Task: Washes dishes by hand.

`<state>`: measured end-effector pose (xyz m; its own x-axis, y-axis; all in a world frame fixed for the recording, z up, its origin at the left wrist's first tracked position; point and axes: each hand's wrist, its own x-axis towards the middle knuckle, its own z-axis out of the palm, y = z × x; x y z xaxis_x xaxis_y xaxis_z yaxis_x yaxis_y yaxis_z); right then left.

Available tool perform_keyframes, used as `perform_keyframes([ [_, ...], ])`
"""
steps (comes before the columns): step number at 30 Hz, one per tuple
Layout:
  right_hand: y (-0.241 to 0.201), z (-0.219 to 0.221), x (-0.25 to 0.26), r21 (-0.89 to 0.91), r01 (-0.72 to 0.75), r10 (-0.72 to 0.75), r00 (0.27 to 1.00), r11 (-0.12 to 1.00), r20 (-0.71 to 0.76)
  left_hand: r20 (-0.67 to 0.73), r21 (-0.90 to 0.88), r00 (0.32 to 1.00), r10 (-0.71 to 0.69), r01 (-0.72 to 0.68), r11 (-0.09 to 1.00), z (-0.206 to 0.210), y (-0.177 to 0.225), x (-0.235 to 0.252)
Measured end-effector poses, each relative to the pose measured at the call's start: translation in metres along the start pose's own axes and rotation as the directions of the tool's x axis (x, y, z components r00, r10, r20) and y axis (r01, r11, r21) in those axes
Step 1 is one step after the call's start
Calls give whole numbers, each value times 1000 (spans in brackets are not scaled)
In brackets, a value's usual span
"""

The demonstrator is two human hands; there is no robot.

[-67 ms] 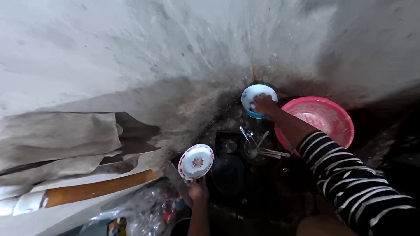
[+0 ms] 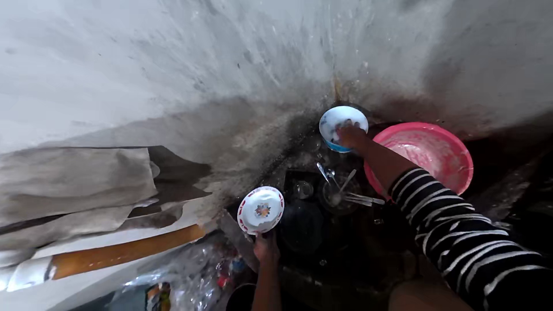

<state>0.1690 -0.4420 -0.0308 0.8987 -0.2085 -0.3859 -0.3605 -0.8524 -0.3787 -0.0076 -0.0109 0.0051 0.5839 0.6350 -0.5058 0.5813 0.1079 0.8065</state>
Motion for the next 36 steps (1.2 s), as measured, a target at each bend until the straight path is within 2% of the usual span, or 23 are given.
perform_keyframes([
  [2, 0, -2, 6, -25, -18, 20, 997, 1000, 69, 64, 309, 997, 37, -55, 950, 3, -1, -12],
  [3, 2, -3, 9, -24, 0, 2, 995, 1000, 98, 128, 478, 989, 69, -122, 870, 3, -1, -16],
  [5, 1, -10, 7, -42, 24, -17, 987, 999, 161, 264, 744, 960, 92, -263, 614, 5, -2, -22],
  [6, -2, -17, 3, -58, 14, -3, 983, 998, 186, 312, 811, 944, 111, -325, 487, 6, -6, -23],
  [7, -8, -26, -2, -69, -14, 27, 981, 998, 192, 347, 833, 927, 145, -375, 407, 7, -11, -24],
  [8, -15, -36, -7, -82, -39, 54, 982, 996, 183, 370, 833, 911, 183, -412, 369, 8, -16, -22],
  [12, -27, -44, -25, -58, -55, 60, 995, 997, 85, 364, 841, 905, 222, -421, 339, 7, -37, -15],
  [14, -25, -43, -30, -48, -29, 33, 996, 998, 81, 340, 849, 917, 210, -395, 351, 6, -43, -11],
  [17, -14, -42, -34, -30, -19, 22, 992, 999, 124, 304, 852, 945, 118, -325, 411, 5, -40, -13],
  [20, -7, -39, -34, 17, -15, 13, 994, 1000, 106, 309, 846, 951, 0, -275, 457, 7, -36, -16],
  [23, -6, -36, -37, 62, 1, -7, 996, 998, 92, 321, 800, 943, -86, -221, 558, 6, -43, -14],
  [28, -6, -39, -40, 130, 25, -28, 999, 991, 21, 371, 547, 925, -79, -149, 824, 5, -48, -20],
  [36, -12, -48, -44, 285, 54, -6, 986, 957, -166, 349, 384, 936, -38, -105, 917, 1, -55, -27],
])
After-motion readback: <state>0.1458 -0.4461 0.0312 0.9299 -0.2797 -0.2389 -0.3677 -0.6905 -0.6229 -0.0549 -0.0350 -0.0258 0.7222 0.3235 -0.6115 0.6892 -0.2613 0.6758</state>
